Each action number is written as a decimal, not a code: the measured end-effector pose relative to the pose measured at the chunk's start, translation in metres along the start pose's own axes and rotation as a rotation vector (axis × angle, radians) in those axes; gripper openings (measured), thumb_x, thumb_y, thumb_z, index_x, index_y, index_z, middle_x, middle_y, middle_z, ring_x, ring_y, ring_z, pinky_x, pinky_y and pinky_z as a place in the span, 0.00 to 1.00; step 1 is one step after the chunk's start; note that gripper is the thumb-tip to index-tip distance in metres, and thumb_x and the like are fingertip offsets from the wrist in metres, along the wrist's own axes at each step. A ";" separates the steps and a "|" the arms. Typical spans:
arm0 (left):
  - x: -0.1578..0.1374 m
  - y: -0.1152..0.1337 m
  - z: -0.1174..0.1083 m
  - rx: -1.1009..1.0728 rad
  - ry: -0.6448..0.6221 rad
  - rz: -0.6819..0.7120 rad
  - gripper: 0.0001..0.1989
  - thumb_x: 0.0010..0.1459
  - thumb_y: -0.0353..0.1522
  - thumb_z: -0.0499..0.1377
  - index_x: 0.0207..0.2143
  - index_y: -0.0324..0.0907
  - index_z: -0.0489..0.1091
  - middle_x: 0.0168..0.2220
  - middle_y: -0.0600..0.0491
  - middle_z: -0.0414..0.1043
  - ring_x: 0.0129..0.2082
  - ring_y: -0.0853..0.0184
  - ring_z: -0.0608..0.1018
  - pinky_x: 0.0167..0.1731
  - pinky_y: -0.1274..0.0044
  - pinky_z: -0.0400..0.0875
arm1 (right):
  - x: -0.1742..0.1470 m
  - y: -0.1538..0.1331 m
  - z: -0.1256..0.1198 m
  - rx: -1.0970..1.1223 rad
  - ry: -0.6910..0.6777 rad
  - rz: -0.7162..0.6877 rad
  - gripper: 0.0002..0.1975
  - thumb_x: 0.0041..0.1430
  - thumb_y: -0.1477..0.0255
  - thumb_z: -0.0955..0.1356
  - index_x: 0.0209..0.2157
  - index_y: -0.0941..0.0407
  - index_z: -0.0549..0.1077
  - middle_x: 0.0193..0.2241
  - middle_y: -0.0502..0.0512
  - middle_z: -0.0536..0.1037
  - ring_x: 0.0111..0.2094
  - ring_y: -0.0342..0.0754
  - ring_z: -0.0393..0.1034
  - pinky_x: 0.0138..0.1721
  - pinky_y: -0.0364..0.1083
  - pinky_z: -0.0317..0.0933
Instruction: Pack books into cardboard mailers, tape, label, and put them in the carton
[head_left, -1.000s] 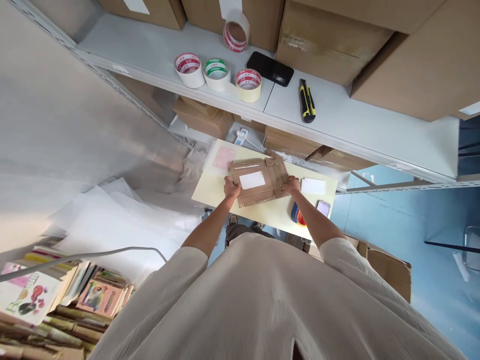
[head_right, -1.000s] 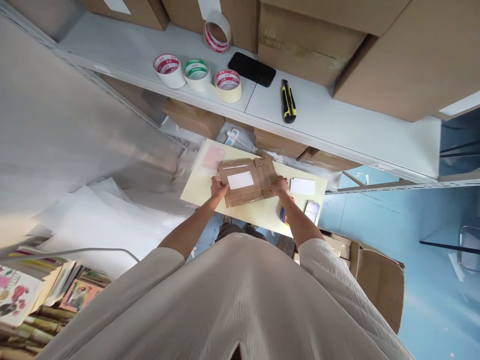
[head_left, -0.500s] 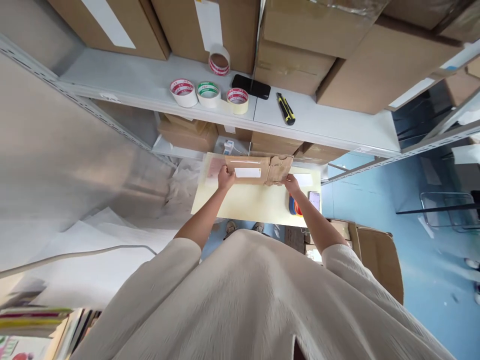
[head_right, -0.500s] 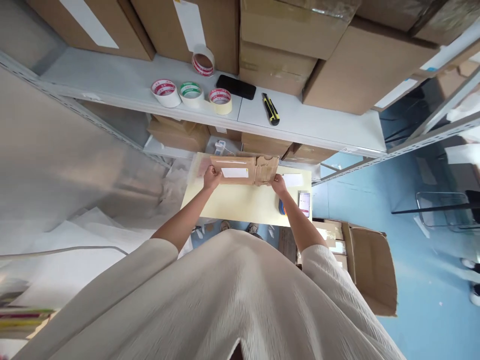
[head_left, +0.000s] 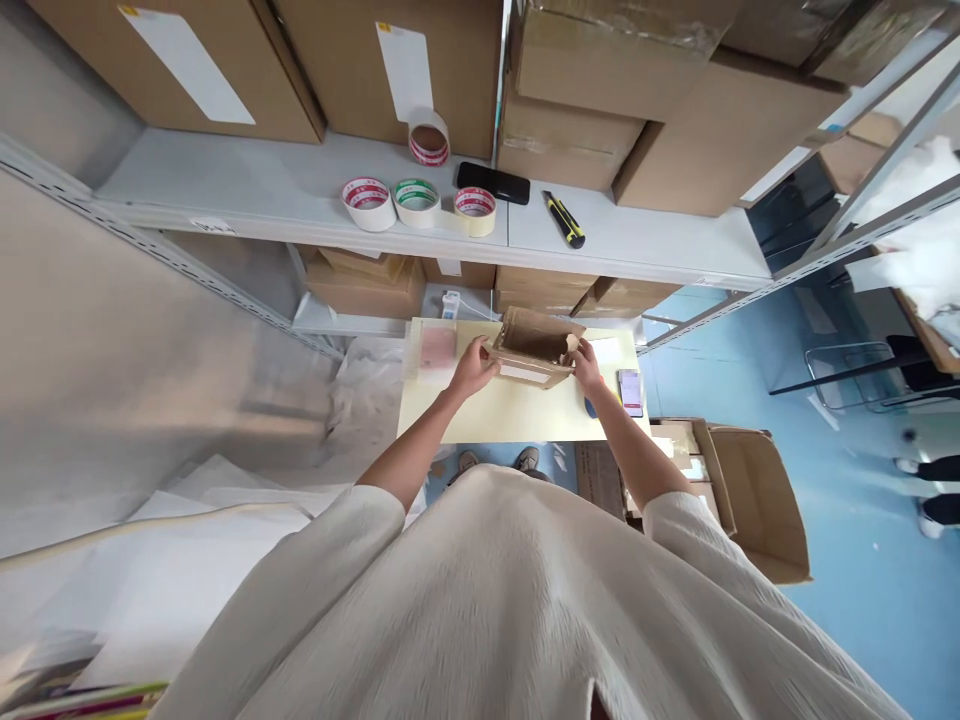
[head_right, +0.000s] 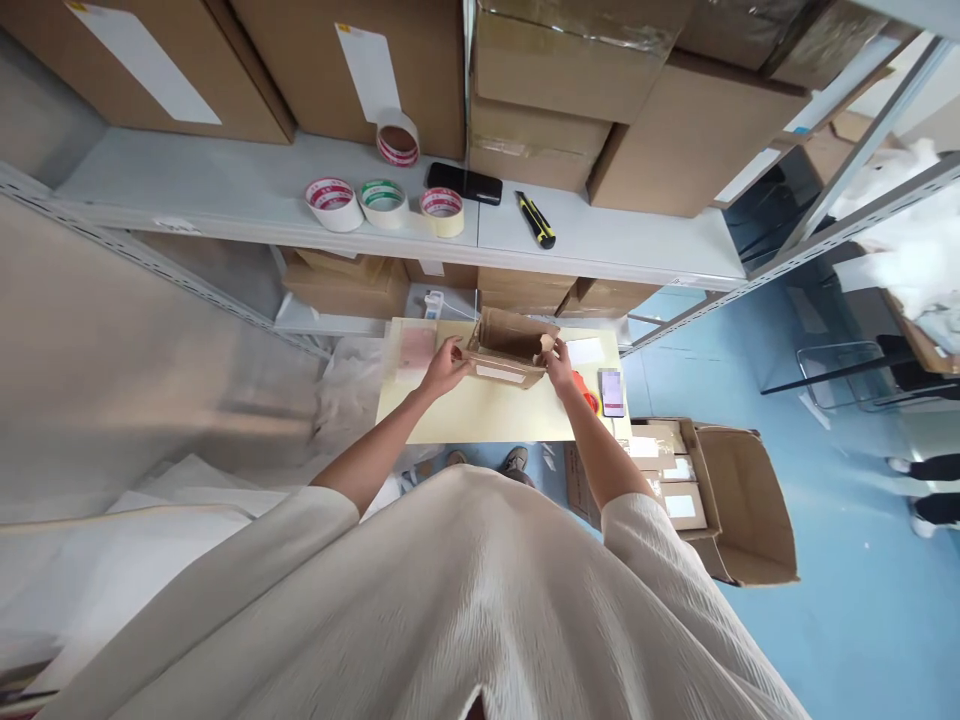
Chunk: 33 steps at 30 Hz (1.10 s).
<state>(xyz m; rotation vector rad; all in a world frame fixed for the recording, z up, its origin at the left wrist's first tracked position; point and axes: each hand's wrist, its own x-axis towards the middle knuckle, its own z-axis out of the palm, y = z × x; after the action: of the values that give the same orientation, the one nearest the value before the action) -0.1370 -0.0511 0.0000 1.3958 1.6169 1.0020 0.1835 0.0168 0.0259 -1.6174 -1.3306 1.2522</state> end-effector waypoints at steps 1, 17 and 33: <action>-0.003 0.001 -0.002 0.027 -0.047 0.040 0.39 0.63 0.39 0.72 0.74 0.44 0.67 0.53 0.47 0.78 0.50 0.58 0.82 0.59 0.64 0.79 | -0.001 -0.001 -0.001 0.004 0.026 0.020 0.36 0.55 0.42 0.72 0.60 0.46 0.72 0.50 0.55 0.81 0.45 0.53 0.78 0.44 0.50 0.73; -0.005 0.014 0.013 0.322 -0.080 0.127 0.26 0.74 0.47 0.65 0.67 0.47 0.83 0.54 0.43 0.72 0.60 0.49 0.76 0.72 0.57 0.71 | 0.000 -0.017 -0.035 -0.022 -0.132 0.071 0.34 0.58 0.34 0.72 0.44 0.51 0.83 0.55 0.64 0.87 0.60 0.65 0.78 0.56 0.59 0.76; -0.008 0.022 0.042 0.393 0.021 0.013 0.37 0.80 0.41 0.56 0.86 0.50 0.53 0.68 0.37 0.71 0.65 0.47 0.78 0.63 0.60 0.77 | -0.001 0.017 -0.026 -0.392 -0.177 -0.329 0.28 0.68 0.47 0.70 0.61 0.47 0.77 0.68 0.67 0.75 0.72 0.67 0.66 0.70 0.69 0.69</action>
<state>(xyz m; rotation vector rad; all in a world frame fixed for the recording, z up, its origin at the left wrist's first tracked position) -0.0890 -0.0531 0.0041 1.6561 1.8936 0.7313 0.2137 0.0134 0.0179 -1.4774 -1.9608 0.9943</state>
